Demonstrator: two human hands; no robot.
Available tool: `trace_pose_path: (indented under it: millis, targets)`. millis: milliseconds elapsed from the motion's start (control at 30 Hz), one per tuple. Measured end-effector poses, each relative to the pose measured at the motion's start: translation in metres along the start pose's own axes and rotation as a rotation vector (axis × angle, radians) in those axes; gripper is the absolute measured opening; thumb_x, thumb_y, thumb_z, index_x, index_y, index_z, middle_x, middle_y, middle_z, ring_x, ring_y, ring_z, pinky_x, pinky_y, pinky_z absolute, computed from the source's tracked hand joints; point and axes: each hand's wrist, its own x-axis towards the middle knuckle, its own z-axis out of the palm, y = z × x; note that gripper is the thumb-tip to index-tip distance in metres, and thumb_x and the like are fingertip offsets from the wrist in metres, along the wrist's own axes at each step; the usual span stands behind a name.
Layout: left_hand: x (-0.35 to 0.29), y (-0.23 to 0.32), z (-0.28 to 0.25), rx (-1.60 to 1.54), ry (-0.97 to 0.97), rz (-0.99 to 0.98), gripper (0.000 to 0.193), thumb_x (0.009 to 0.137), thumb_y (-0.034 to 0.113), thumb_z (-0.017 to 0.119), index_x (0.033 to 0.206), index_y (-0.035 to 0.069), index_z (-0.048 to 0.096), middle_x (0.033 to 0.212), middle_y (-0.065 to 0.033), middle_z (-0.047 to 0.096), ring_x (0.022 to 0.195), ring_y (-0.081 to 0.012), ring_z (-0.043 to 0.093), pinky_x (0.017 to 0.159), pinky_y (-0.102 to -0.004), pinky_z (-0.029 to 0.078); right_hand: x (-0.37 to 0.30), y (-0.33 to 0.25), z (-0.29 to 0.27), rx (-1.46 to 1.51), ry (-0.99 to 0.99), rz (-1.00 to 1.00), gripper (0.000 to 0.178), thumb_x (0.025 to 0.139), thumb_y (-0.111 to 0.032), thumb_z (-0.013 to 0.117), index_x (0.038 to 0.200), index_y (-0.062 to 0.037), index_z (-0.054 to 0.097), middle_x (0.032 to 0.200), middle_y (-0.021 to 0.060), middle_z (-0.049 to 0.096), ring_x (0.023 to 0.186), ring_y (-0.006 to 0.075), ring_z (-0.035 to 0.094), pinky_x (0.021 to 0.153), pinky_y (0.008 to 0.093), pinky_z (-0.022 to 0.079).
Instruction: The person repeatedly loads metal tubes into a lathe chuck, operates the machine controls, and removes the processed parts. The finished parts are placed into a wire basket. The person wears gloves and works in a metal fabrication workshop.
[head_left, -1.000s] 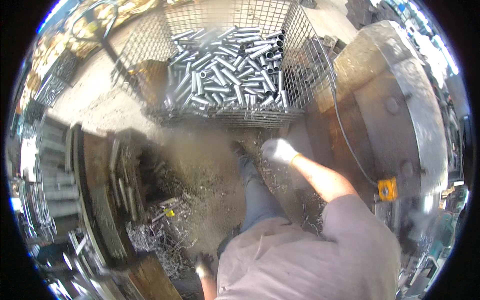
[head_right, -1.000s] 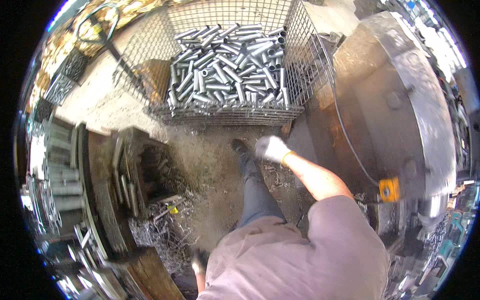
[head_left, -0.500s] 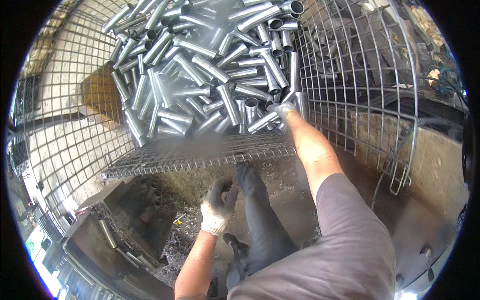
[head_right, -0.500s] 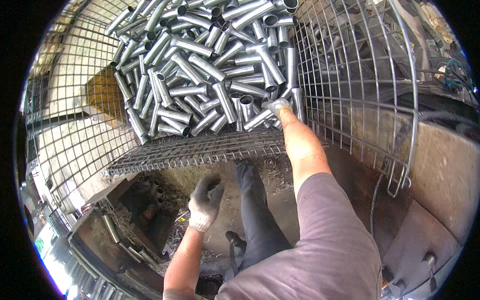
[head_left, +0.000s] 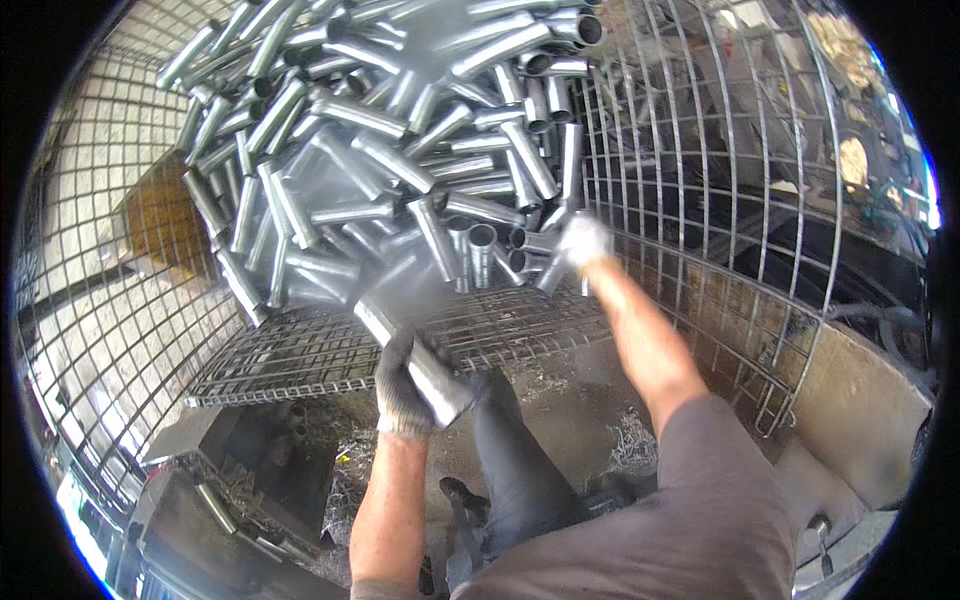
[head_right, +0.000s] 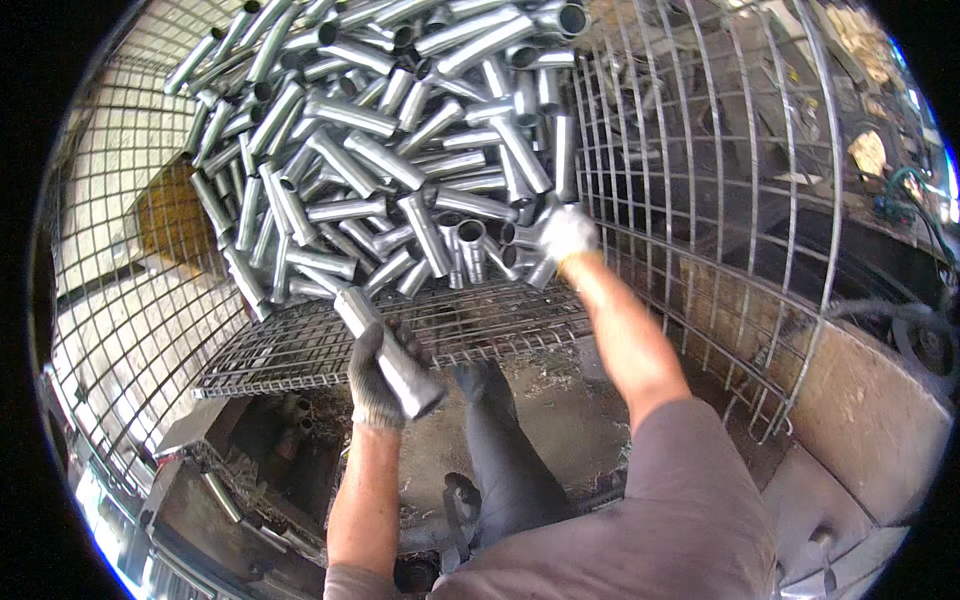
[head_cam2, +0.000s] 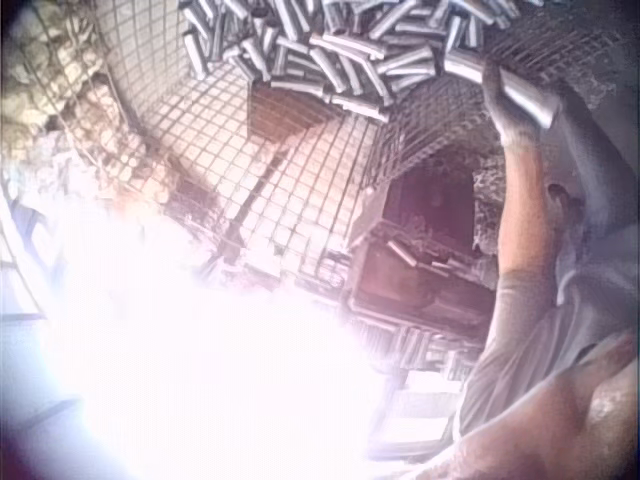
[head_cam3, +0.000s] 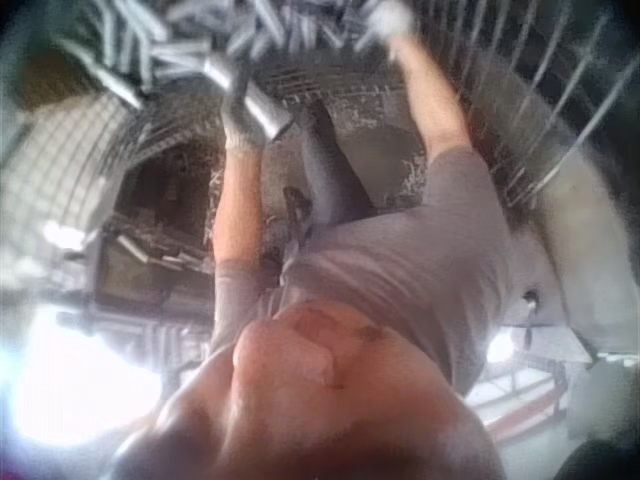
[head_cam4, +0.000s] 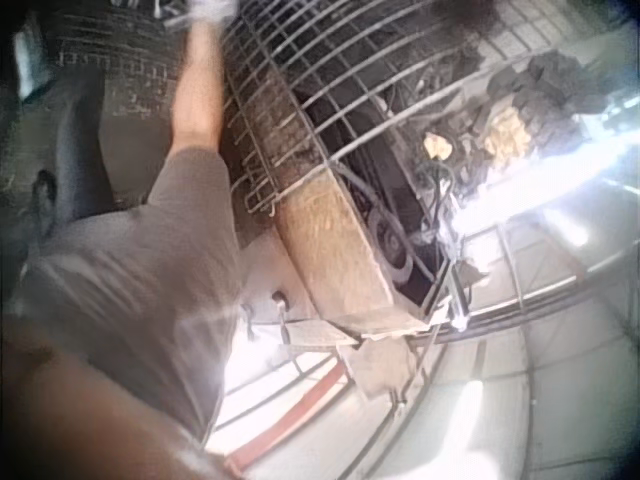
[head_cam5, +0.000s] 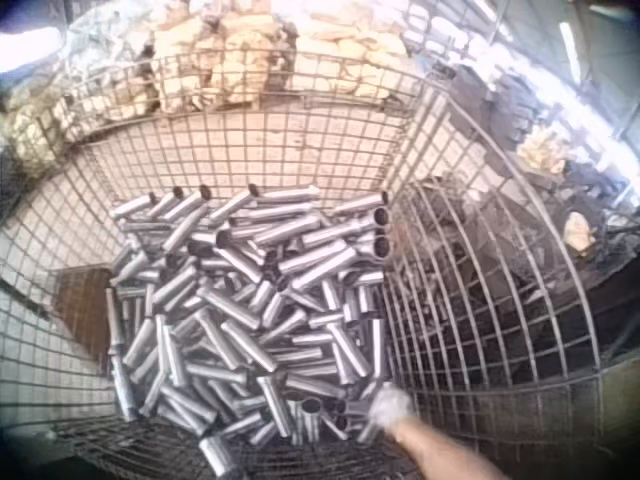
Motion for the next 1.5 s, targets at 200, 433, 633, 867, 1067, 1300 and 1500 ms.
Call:
trace_pose_path:
  millis: [200, 433, 633, 867, 1067, 1300, 1500]
  targets:
    - [-0.105, 0.009, -0.096, 0.327, 0.218, 0.152, 0.041, 0.090, 0.029, 0.078, 0.120, 0.005, 0.062, 0.093, -0.0104, 0.067, 0.082, -0.0270, 0.069, 0.076, -0.0427, 0.061, 0.084, 0.043, 0.043, -0.468, -0.124, 0.205, 0.028, 0.088, -0.016, 0.069, 0.112, -0.0123, 0.084, 0.116, 0.0165, 0.080, 0.106, 0.0316, 0.079, 0.090, 0.0470, 0.064]
    - [-0.248, -0.058, -0.293, 0.546, 0.678, 0.002, 0.028, 0.089, 0.019, 0.078, 0.108, 0.008, 0.061, 0.081, -0.0085, 0.065, 0.067, -0.0276, 0.068, 0.058, -0.0417, 0.058, -0.032, -0.034, -0.025, -0.490, 0.175, -0.283, 0.043, 0.084, -0.034, 0.081, 0.111, -0.0024, 0.071, 0.102, 0.0219, 0.075, 0.096, 0.0390, 0.076, 0.084, 0.0488, 0.063]
    - [-0.426, -0.204, -0.461, 0.790, 1.006, -0.034, 0.054, 0.077, 0.027, 0.088, 0.120, -0.001, 0.069, 0.103, -0.0133, 0.077, 0.094, -0.0275, 0.075, 0.085, -0.0436, 0.059, -0.229, -0.193, -0.146, 0.190, 0.380, -0.645, 0.074, 0.079, -0.029, 0.087, 0.142, 0.0004, 0.062, 0.101, 0.0207, 0.078, 0.093, 0.0303, 0.078, 0.081, 0.0398, 0.063]
    - [-0.600, -0.407, -0.591, 0.159, 1.361, 0.275, 0.081, 0.070, 0.023, 0.092, 0.139, -0.004, 0.061, 0.130, -0.0201, 0.073, 0.117, -0.0341, 0.071, 0.100, -0.0438, 0.056, -0.505, -0.284, -0.023, 1.083, -0.638, -0.926, 0.080, 0.073, -0.023, 0.084, 0.143, 0.0020, 0.055, 0.109, 0.0147, 0.074, 0.097, 0.0278, 0.075, 0.085, 0.0412, 0.063]
    - [-0.685, -0.542, -0.679, -0.743, 1.315, 0.904, 0.077, 0.068, -0.001, 0.085, 0.141, 0.002, 0.058, 0.121, -0.0101, 0.069, 0.106, -0.0270, 0.068, 0.094, -0.0403, 0.056, -0.812, -0.396, 0.069, 0.654, -0.675, -1.236, 0.042, 0.080, -0.008, 0.082, 0.119, -0.0034, 0.067, 0.104, 0.0096, 0.075, 0.097, 0.0188, 0.073, 0.087, 0.0372, 0.062]
    - [-0.891, -0.429, -0.672, -0.567, 1.330, 1.538, 0.030, 0.084, 0.005, 0.079, 0.110, 0.011, 0.065, 0.088, -0.0018, 0.070, 0.083, -0.0161, 0.070, 0.080, -0.0323, 0.055, -1.075, -0.439, 0.226, -0.163, -0.980, -1.611, 0.052, 0.077, -0.026, 0.090, 0.123, -0.0120, 0.072, 0.116, 0.0063, 0.078, 0.108, 0.0180, 0.075, 0.099, 0.0345, 0.059]
    - [-0.969, -0.369, -0.747, -0.240, 1.467, 1.360, 0.042, 0.080, -0.002, 0.082, 0.121, -0.001, 0.070, 0.107, -0.0093, 0.078, 0.100, -0.0194, 0.075, 0.090, -0.0350, 0.061, -1.177, -0.448, 0.368, -0.046, -1.077, -1.778, 0.064, 0.079, -0.036, 0.091, 0.132, -0.0090, 0.066, 0.116, 0.0216, 0.077, 0.112, 0.0375, 0.076, 0.093, 0.0452, 0.060]
